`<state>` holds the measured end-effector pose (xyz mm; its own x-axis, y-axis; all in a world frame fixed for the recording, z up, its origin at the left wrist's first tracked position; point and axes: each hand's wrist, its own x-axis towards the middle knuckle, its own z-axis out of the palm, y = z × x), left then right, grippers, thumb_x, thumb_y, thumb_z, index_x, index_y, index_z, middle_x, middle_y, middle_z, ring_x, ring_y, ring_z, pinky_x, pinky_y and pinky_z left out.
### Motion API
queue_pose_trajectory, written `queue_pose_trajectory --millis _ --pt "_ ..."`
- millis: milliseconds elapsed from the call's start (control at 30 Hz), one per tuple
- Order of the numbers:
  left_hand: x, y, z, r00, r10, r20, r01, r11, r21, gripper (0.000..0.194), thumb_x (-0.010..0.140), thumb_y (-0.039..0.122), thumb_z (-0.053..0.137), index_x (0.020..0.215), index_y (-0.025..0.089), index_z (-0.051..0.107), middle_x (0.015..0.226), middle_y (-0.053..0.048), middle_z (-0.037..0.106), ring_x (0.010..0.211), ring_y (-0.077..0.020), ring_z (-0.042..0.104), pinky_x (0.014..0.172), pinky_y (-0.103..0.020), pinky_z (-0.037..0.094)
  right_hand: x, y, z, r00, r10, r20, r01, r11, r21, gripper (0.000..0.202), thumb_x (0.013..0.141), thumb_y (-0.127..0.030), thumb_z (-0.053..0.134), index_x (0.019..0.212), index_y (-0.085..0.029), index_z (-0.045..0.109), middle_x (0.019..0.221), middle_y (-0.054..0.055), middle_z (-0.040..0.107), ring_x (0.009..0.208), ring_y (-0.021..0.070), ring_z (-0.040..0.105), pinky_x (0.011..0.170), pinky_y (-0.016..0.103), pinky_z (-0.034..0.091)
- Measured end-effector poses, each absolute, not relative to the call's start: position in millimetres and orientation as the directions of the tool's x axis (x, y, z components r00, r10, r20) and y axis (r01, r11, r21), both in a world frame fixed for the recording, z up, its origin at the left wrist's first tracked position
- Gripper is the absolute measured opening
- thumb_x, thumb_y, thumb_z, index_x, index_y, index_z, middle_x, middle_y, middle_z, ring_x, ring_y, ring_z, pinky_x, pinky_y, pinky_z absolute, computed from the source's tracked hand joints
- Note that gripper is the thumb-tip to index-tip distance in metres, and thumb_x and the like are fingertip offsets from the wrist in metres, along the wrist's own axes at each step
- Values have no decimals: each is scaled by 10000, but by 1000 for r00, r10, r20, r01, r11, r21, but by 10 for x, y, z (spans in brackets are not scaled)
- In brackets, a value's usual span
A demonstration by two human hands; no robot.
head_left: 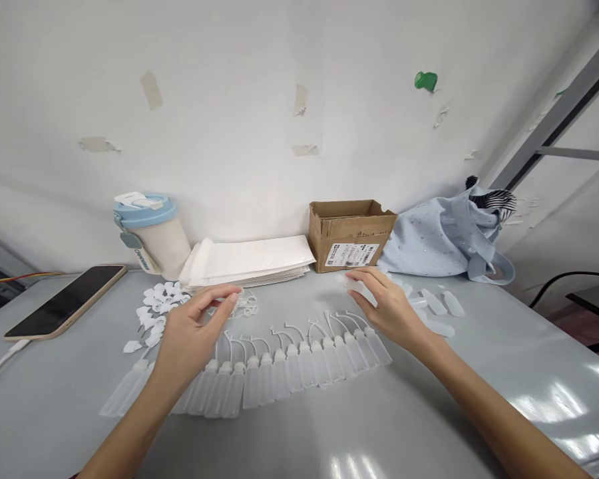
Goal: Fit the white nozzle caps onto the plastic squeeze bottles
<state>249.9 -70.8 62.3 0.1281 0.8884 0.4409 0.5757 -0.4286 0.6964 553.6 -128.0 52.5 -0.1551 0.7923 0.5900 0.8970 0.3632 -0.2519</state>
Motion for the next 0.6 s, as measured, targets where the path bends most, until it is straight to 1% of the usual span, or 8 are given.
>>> queue_pose_trajectory --millis 67,167,300,367,433,500,600 --pt "2491 -726 646 39 900 434 530 -387 755 218 825 400 600 872 223 717 861 -24 759 803 -212 706 664 -279 575 5491 -1307 528 -162 788 594 887 381 -263 218 909 -151 460 1107 -195 542 1060 130 625 975 269 615 820 430 516" --pt "2496 -742 639 -47 900 433 463 -365 808 193 797 378 652 868 208 709 846 -22 760 803 -204 713 703 -280 590 5424 -1348 544 -175 785 594 870 405 -280 214 910 -146 470 1106 -191 542 1052 130 624 949 261 617 796 418 521" --pt "2533 -784 622 -94 879 467 408 -394 824 186 789 330 672 919 197 676 861 -16 744 818 -185 709 738 -281 597 5322 -1411 572 -178 784 595 845 432 -317 216 913 -148 476 1115 -203 531 1043 123 620 944 253 617 790 414 522" --pt "2565 -829 619 -93 865 493 400 -421 814 172 788 319 675 920 209 683 882 -7 736 828 -177 701 763 -285 590 5242 -1461 589 -182 788 589 828 446 -340 210 912 -157 489 1113 -208 527 1016 109 627 920 238 623 766 383 532" --pt "2612 -891 615 -51 836 547 410 -481 775 115 791 303 672 869 226 703 886 5 731 840 -172 688 791 -289 576 5135 -1529 608 -195 805 560 785 471 -403 210 905 -166 515 1109 -216 527 977 87 638 875 217 627 730 346 538" --pt "2678 -967 605 36 779 626 427 -578 695 67 808 269 655 828 232 707 877 11 727 845 -167 676 804 -289 560 5010 -1608 623 -217 836 505 688 497 -528 226 887 -167 551 1105 -222 533 948 68 647 842 203 618 722 331 531" --pt "2797 -1093 585 185 696 694 438 -690 576 77 844 198 614 841 224 686 864 6 722 811 -153 676 772 -273 551 4843 -1719 633 -250 874 416 573 480 -664 283 852 -155 605 1119 -227 544 949 47 651 831 186 601 746 321 515"
